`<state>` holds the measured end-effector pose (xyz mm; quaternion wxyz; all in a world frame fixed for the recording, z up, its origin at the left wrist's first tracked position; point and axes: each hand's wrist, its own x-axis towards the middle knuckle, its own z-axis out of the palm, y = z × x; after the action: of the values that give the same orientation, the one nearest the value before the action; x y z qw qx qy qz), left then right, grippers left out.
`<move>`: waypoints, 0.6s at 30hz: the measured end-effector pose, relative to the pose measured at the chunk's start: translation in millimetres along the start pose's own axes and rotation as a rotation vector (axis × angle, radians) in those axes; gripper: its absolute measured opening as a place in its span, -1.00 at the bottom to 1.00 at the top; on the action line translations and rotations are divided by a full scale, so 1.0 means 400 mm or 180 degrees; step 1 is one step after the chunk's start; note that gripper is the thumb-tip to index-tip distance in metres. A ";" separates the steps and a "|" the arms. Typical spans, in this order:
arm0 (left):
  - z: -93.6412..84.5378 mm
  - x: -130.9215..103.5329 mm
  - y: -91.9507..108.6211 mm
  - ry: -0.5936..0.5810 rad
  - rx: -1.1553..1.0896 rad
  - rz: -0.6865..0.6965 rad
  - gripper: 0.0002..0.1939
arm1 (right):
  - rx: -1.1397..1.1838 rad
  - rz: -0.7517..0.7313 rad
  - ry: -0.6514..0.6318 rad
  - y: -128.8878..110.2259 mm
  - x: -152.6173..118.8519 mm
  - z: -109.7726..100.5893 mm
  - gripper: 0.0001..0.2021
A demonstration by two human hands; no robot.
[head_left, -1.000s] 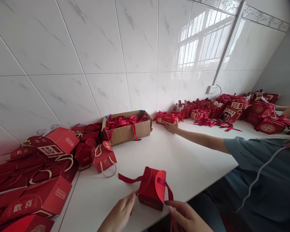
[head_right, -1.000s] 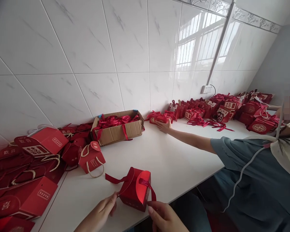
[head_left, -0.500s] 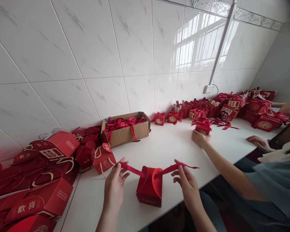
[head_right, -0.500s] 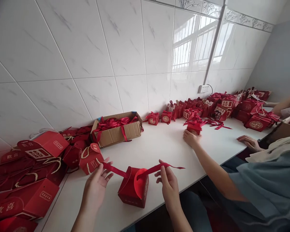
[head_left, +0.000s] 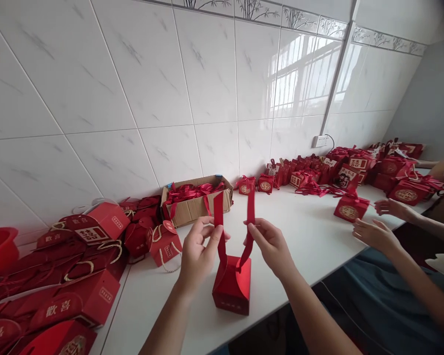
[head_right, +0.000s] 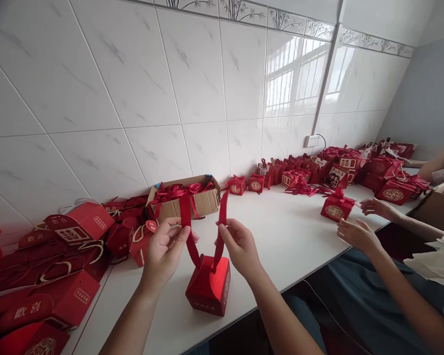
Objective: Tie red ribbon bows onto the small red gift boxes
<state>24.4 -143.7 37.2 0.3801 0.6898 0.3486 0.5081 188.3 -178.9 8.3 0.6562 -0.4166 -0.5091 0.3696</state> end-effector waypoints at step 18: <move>0.003 0.016 0.047 -0.0211 0.0295 0.0336 -0.78 | 0.0105 0.0060 -0.0975 -0.058 0.013 0.018 -0.72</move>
<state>28.8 -147.2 56.4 0.3318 0.7405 0.3221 0.4877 183.8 -182.0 32.6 0.5741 -0.3492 -0.5931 0.4434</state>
